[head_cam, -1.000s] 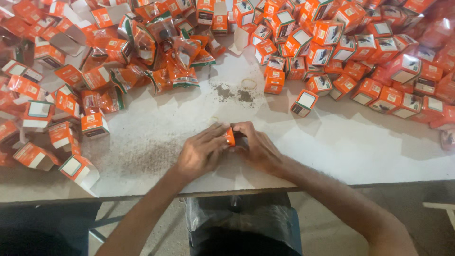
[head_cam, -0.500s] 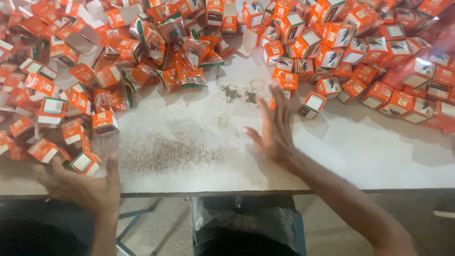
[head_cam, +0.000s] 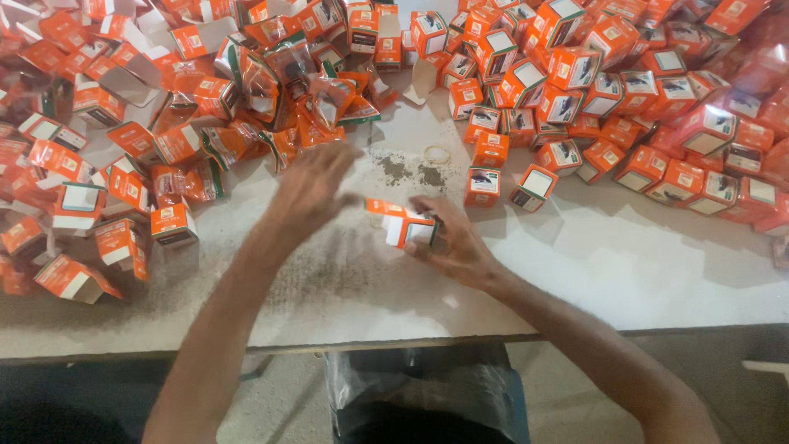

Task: The person folds small orange cardboard boxes at a table covered with a large pile of flat and folded boxes. They pick up a flat box, press and fold its flaps and sides to form a closed box, and place it back onto the pile, repeating this with one box at a time.

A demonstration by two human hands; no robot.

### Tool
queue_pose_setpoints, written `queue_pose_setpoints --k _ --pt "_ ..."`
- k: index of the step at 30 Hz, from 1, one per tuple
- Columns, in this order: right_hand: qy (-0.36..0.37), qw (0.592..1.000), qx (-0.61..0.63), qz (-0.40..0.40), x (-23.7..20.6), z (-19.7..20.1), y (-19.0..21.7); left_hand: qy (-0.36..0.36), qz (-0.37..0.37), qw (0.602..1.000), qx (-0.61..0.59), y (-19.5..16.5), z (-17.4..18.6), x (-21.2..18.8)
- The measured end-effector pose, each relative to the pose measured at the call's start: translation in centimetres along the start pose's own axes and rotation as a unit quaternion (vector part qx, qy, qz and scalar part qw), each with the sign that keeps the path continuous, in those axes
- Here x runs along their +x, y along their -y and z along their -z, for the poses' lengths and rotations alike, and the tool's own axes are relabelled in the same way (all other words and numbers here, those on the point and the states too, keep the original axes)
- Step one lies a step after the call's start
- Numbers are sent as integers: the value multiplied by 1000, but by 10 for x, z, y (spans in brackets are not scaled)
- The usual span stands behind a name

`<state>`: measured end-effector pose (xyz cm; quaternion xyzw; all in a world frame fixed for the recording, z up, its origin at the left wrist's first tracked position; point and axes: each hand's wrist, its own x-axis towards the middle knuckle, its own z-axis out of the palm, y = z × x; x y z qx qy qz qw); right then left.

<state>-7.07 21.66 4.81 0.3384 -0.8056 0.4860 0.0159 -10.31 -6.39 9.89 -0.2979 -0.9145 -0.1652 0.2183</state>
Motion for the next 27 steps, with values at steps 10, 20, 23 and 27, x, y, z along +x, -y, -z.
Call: queue_pose_setpoints --k 10,20,23,27 --pt "-54 998 15 -23 -1 -9 1 57 76 969 229 1 -67 -2" --pt "103 995 -2 0 4 10 -7 -53 213 930 -295 -49 -8 -49" --pt "171 980 -30 98 7 13 -11 -231 67 898 -369 -81 -23 -68" --pt "203 977 -6 62 9 18 -9 -203 -63 939 -269 -98 -47 -72"
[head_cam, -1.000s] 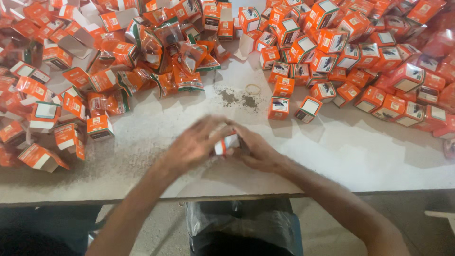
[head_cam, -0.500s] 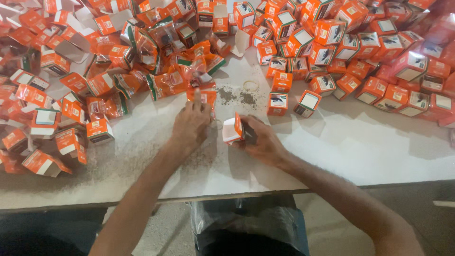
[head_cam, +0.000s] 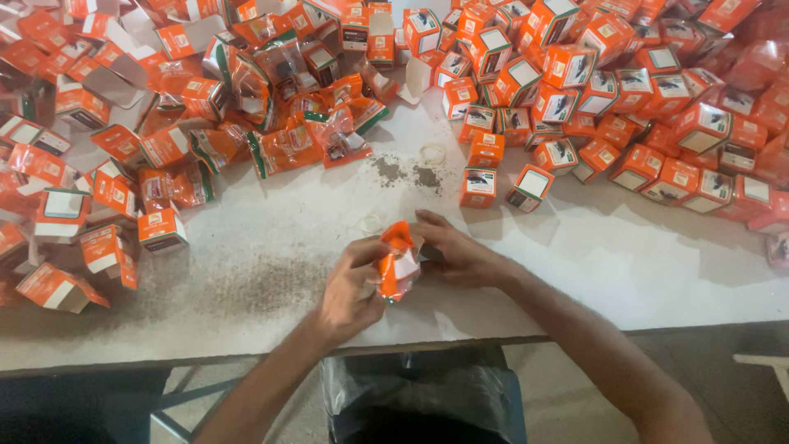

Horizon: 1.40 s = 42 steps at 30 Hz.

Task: The person folds small orange cardboard boxes at a table covered with a large pile of flat and folded boxes. They pick up a flat box, press and fold its flaps and sides to form a closed box, and place it back onto the pile, repeating this with one box at a time.

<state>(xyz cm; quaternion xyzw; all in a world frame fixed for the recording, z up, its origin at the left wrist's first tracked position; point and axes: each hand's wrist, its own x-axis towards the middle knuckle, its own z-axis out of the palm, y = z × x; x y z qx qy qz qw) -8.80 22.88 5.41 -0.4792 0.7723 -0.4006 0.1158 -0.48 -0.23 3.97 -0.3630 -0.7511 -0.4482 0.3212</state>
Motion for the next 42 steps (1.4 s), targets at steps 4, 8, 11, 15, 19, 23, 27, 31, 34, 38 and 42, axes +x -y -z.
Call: queue_pose_setpoints --k 4,8,11,15,19,23,27,31,34,38,42 --pt "-5 999 -26 30 -1 3 10 85 5 987 133 2 2 5" --pt "-60 995 -52 -68 -1 -11 17 115 0 971 210 -10 11 10" --pt "-95 990 -102 7 -4 -19 17 97 57 972 206 -20 6 14" --pt "-125 985 -112 25 -7 -24 19 93 124 960 235 -18 -4 24" --pt "-141 984 -109 16 -8 -26 26 73 114 965 226 -11 -6 24" --pt "-163 982 -63 -65 -9 -32 23 -11 364 931 23 2 -3 15" --pt "-240 968 -69 -37 -9 -41 15 -2 412 902 -129 20 -9 12" --pt "-236 953 -175 75 -12 -41 16 -15 396 916 -66 20 -19 15" --pt "-224 946 -212 100 -11 -39 21 -13 418 902 -105 15 -11 18" --pt "-182 959 -194 97 -10 -36 25 37 472 800 -368 19 14 19" --pt "-213 959 -175 71 -6 -40 26 19 534 753 -385 30 16 25"
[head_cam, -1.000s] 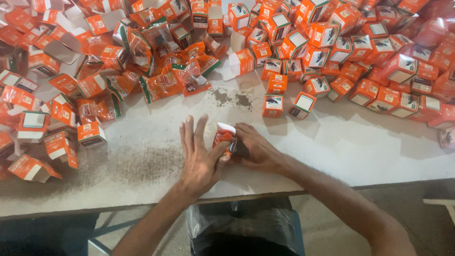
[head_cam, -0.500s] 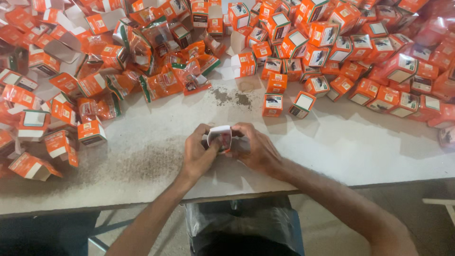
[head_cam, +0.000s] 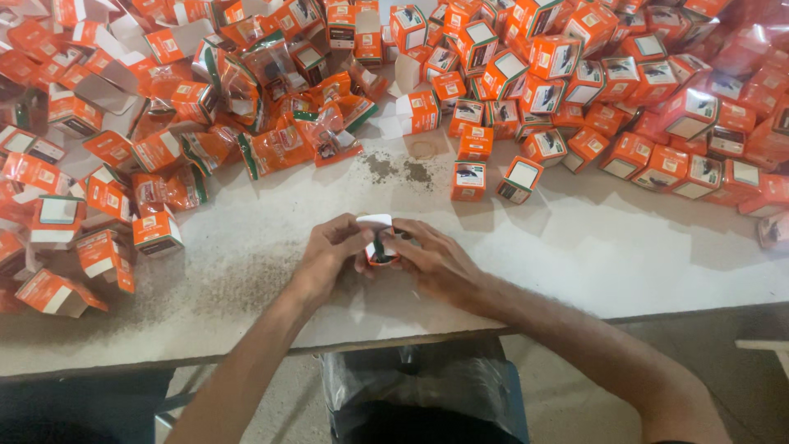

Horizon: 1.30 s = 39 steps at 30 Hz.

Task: The person folds small orange cardboard boxes at a table covered with a large pile of flat and folded boxes. They pick up a flat box, press and fold its flaps and sides to form a closed box, and place it back onto the pile, repeating this with one box at a time.

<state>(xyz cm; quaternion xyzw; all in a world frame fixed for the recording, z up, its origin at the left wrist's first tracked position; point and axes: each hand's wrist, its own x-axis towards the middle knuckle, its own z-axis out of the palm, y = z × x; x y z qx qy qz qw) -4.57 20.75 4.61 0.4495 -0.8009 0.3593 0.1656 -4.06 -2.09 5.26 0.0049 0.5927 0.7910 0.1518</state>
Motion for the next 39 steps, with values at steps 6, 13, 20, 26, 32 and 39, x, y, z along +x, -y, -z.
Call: queue_pose_setpoints --k 6,13,20,26,32,39 --pt "16 999 38 -12 -1 3 -1 -59 -289 899 325 5 -13 0" --pt "9 996 73 -59 -6 -3 -10 30 -429 771 470 8 -9 -26" --pt "27 990 94 -103 -6 -4 -9 -10 -428 768 476 10 -11 -22" --pt "44 996 75 -4 0 1 0 41 -481 655 581 6 -10 -33" --pt "89 992 62 -61 1 4 -6 35 -449 580 679 22 -41 -34" --pt "59 974 122 -182 -1 8 -13 -3 -414 783 464 29 -28 -10"
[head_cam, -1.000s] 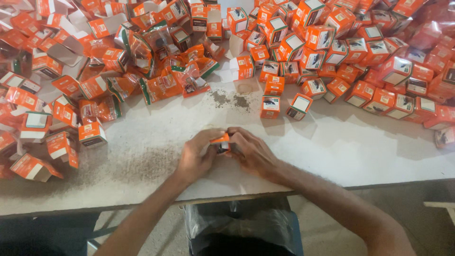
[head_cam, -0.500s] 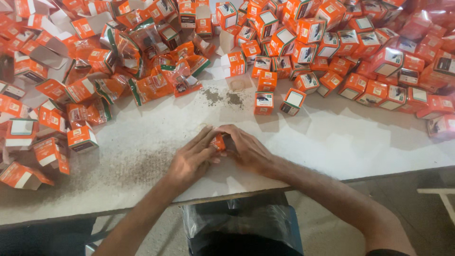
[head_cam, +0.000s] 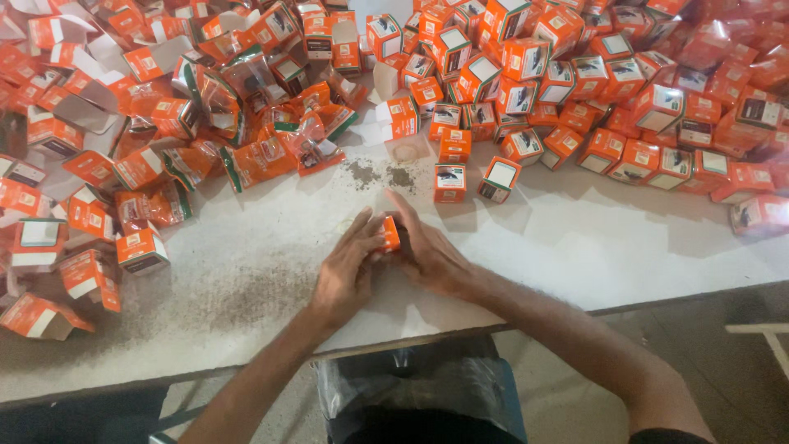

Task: The person folds small orange cardboard boxes at a table covered with a large pile of flat and folded boxes. They pick up a flat box, press and fold its flaps and sides to form a closed box, and place it back onto the pile, repeating this with one box at a time.

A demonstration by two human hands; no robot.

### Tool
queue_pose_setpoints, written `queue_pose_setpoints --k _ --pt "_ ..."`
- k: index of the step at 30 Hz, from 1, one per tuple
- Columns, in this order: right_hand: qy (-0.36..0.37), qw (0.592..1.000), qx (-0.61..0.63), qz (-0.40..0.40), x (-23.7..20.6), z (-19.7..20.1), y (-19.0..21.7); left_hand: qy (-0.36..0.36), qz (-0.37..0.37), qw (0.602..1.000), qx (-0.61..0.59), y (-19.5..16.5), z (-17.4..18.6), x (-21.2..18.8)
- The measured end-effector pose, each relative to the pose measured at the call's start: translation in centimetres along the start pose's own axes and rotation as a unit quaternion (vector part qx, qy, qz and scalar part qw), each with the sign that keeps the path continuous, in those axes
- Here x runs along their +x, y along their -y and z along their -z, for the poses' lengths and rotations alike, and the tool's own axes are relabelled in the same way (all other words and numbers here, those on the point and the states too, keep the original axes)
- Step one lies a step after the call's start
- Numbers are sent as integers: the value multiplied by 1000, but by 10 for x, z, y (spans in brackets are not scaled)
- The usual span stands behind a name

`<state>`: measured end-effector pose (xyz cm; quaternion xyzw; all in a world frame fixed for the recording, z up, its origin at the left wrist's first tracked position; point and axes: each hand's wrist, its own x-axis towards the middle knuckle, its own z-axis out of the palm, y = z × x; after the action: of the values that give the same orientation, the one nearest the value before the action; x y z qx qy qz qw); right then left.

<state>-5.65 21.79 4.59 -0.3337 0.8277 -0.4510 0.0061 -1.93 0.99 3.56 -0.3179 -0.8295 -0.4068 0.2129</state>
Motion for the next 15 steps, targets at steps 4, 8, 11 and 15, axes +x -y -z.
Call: queue_pose_setpoints --k 4,8,11,15 --pt "-36 994 -58 91 -1 0 1 -6 13 1000 23 1 -3 -6" --pt "-39 969 -191 150 2 -1 4 37 -53 996 61 -14 0 -8" --pt "-11 957 -261 121 12 7 3 16 -58 994 93 -12 8 7" --pt "-144 871 -452 124 35 48 -12 -116 18 993 23 21 9 53"
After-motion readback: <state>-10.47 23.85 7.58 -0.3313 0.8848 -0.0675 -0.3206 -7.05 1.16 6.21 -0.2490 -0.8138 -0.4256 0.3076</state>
